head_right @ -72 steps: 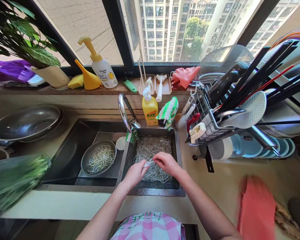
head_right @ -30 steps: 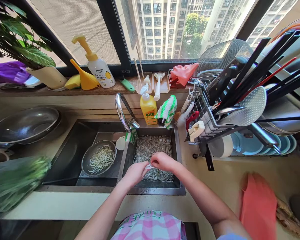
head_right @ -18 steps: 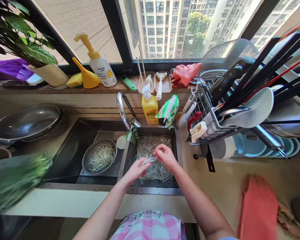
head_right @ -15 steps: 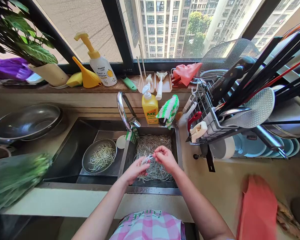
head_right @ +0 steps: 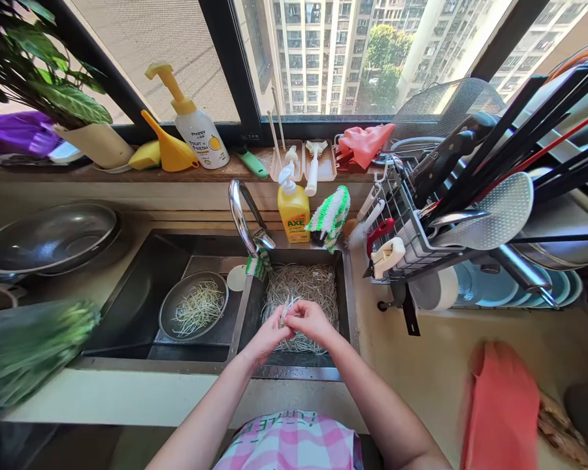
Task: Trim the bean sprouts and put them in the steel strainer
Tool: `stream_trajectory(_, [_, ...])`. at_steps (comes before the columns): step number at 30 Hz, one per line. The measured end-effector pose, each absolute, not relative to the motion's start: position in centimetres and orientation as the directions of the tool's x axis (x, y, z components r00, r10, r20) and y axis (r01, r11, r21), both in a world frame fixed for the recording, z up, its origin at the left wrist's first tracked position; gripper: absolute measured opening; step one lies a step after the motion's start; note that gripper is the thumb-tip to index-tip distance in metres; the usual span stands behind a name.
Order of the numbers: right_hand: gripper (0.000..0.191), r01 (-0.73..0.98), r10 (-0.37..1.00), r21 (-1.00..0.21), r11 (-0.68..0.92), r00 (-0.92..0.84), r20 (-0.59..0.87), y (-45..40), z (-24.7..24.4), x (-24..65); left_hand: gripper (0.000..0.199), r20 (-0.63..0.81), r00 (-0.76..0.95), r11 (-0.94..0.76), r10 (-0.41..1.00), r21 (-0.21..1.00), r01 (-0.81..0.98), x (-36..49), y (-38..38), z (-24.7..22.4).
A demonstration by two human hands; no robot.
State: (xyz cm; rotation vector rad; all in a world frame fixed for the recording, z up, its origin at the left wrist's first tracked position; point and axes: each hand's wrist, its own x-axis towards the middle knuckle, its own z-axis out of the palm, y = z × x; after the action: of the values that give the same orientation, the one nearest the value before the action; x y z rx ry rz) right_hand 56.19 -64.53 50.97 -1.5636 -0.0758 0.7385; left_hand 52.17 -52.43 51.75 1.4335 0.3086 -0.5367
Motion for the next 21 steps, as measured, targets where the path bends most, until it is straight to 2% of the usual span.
stream_trajectory(3, [0.006,-0.263,0.413,-0.918,-0.298,0.831,-0.372,-64.4,50.1,56.2,0.038,-0.485,0.862,0.039,-0.147,0.868,0.495,52.0,-52.7,51.7])
stream_trajectory(5, [0.002,-0.245,0.384,-0.909,-0.337,0.846,-0.37,-64.3,49.8,56.1,0.039,-0.497,0.853,0.063,-0.158,0.857,0.511,52.0,-52.9,51.9])
stream_trajectory(9, [0.002,-0.274,0.358,-0.904,-0.328,0.85,-0.387,-64.6,49.7,56.0,0.038,-0.519,0.839,0.092,-0.162,0.839,0.537,51.9,-53.0,51.8])
stream_trajectory(14, [0.003,-0.293,0.37,-0.905,-0.309,0.839,-0.398,-64.8,49.7,55.9,0.046,-0.494,0.856,0.067,-0.149,0.859,0.508,51.9,-53.2,50.9])
stream_trajectory(17, [0.007,-0.363,0.352,-0.899,-0.246,0.831,-0.432,-64.5,50.2,55.9,0.043,-0.5,0.852,0.145,-0.155,0.841,0.521,51.9,-53.2,50.9])
stream_trajectory(21, [0.014,-0.528,0.35,-0.849,-0.029,0.79,-0.504,-64.2,51.5,55.8,0.03,-0.497,0.85,0.361,-0.176,0.771,0.526,52.0,-53.1,51.6])
